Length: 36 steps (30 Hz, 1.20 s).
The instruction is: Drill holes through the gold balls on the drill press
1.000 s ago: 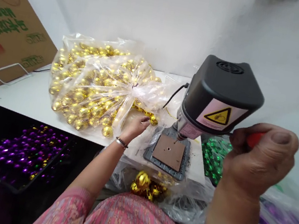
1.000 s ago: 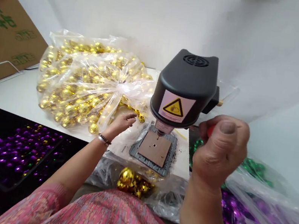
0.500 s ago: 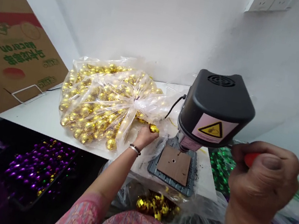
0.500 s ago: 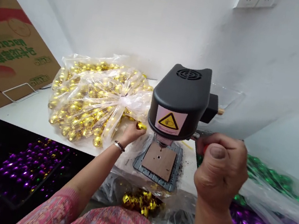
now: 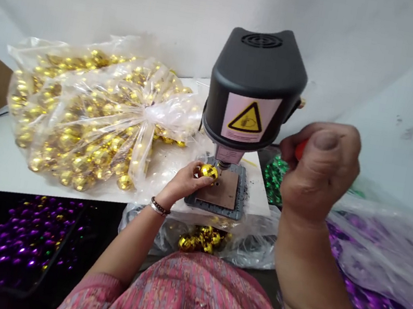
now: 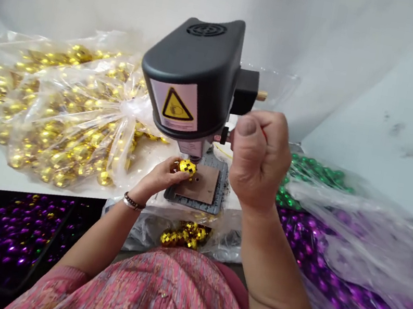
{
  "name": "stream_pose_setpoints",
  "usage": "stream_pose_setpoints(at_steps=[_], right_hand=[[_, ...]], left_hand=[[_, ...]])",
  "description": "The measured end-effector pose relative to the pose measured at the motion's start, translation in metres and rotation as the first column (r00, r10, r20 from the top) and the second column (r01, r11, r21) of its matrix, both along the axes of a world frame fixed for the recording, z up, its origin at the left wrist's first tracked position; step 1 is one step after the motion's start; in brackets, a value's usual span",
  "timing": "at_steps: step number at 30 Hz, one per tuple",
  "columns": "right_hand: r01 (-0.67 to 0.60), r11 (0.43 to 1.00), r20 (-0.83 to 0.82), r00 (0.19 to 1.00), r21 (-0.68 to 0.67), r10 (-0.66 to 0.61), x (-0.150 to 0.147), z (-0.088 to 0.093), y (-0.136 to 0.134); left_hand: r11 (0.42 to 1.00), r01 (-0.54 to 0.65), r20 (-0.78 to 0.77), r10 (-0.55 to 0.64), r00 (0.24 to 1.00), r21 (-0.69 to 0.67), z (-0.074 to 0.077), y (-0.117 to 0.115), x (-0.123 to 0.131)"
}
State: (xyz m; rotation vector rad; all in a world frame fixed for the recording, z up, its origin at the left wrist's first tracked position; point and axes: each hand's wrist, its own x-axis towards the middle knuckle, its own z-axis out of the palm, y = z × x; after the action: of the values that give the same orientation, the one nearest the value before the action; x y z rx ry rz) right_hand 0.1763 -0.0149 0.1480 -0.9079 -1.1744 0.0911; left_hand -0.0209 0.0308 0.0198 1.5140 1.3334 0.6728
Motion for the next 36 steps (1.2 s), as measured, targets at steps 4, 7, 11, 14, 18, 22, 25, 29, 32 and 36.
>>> stream_pose_setpoints(at_steps=[4,7,11,14,18,22,25,29,32,36], right_hand=[[-0.025,0.997,-0.008,1.000,-0.079,0.024,0.002,0.021,0.010],[-0.101,0.982,-0.106,0.991,-0.157,0.085,0.005,0.034,0.023],[-0.237,0.949,-0.219,0.957,-0.209,0.191,0.010,0.041,0.035],[-0.258,0.943,-0.230,0.951,-0.210,0.208,0.010,0.041,0.037],[-0.242,0.944,-0.223,0.956,-0.223,0.192,0.010,0.039,0.035],[-0.236,0.939,-0.241,0.954,-0.250,0.176,0.009,0.039,0.035],[-0.212,0.942,-0.237,0.960,-0.261,0.150,0.008,0.039,0.034],[-0.158,0.972,-0.164,0.978,-0.175,0.130,0.007,0.032,0.027],[-0.146,0.985,-0.014,0.989,-0.090,0.146,0.009,0.017,0.012],[-0.124,0.992,0.103,0.987,-0.038,0.127,0.012,-0.011,-0.013]], left_hand=[[0.994,0.004,-0.120,0.009,0.993,0.105,-0.005,0.000,0.006],[0.989,0.029,-0.169,-0.005,0.986,0.142,-0.005,-0.003,0.013],[0.981,0.042,-0.158,-0.012,0.987,0.192,-0.006,-0.007,0.021],[0.973,0.057,-0.229,-0.005,0.973,0.222,-0.004,-0.011,0.024],[0.948,0.158,-0.360,-0.050,0.932,0.277,-0.002,-0.018,0.026],[0.946,0.171,-0.395,-0.050,0.917,0.276,-0.005,-0.021,0.026],[0.957,0.168,-0.348,-0.077,0.934,0.238,-0.008,-0.020,0.026],[0.965,0.147,-0.298,-0.077,0.951,0.219,-0.010,-0.019,0.026],[0.969,0.131,-0.278,-0.069,0.958,0.211,-0.011,-0.020,0.026],[0.969,0.132,-0.256,-0.075,0.964,0.210,-0.013,-0.020,0.026]])
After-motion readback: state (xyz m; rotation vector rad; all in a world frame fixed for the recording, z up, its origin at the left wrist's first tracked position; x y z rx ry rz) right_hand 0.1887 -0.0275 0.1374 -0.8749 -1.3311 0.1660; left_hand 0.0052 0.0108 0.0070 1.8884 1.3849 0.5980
